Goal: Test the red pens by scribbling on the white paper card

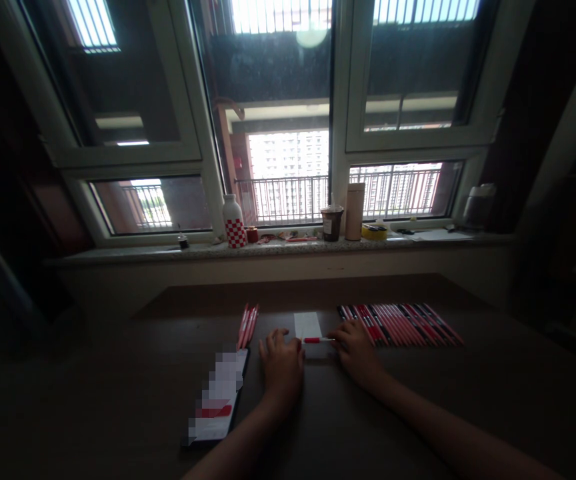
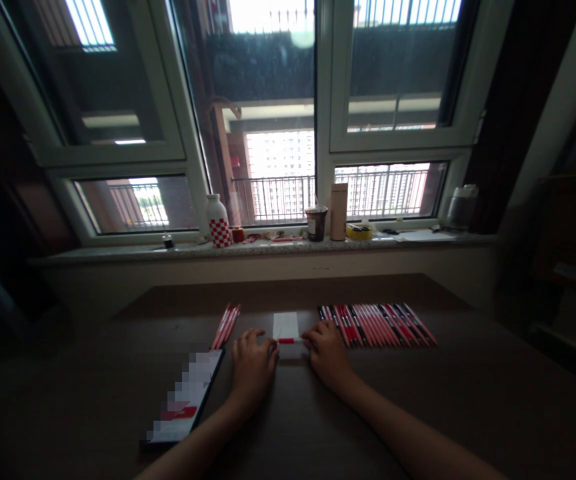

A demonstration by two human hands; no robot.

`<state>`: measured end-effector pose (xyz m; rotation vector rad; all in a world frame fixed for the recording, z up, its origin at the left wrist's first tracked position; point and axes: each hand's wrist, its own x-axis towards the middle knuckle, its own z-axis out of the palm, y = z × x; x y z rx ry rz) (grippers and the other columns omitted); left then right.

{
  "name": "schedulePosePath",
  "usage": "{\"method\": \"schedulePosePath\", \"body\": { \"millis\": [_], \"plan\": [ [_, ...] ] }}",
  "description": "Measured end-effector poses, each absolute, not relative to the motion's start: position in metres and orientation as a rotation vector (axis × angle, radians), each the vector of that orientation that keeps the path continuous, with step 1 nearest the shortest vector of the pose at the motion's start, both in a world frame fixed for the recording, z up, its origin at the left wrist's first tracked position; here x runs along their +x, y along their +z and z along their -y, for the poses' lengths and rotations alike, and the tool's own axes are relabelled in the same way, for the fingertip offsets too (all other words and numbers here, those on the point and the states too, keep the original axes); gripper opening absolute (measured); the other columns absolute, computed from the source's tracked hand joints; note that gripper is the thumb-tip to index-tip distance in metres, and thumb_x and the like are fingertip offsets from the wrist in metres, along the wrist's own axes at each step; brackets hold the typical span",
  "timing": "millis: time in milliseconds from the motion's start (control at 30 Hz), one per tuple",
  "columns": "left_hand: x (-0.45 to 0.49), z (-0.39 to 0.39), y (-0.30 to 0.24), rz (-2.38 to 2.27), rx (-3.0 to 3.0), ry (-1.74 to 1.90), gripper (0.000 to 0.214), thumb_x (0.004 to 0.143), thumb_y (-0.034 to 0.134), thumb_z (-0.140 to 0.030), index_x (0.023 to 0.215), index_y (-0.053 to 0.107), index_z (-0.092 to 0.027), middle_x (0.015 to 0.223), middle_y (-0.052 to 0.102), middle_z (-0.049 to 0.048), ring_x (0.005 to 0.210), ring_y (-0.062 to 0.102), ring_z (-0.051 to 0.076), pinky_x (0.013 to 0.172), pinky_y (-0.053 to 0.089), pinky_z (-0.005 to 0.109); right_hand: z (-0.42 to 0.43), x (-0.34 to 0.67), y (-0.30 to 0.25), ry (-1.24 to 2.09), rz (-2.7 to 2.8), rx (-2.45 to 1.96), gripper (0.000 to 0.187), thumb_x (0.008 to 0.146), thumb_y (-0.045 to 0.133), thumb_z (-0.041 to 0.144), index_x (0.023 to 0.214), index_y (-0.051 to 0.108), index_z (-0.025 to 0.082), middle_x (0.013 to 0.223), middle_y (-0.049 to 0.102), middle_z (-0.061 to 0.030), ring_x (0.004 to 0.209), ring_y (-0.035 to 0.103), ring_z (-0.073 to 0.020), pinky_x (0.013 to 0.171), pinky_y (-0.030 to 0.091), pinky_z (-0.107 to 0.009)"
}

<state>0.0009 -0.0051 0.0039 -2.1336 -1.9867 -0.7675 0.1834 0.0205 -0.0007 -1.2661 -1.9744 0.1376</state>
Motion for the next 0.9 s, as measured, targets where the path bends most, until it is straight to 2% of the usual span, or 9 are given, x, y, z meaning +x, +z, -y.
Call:
{"method": "schedulePosePath", "body": {
  "millis": [900],
  "plan": [
    [0.0018,0.0014,0.0057,1.968,-2.110,-0.786,0.021,0.086,0.049,-0.027,0.087,0.068,-0.018,0.119,0.057,0.0089,0.117,0.042,0.027,0.103,0.026,0.049,-0.0208,0.1833,-0.0015,0.108,1.940,-1.315,0.019,0.084,0.055,0.014,0.090,0.072,0.020,0.089,0.062,-0.0076,0.096,0.048,-0.0238,0.086,0.040,-0.035]
  ]
}}
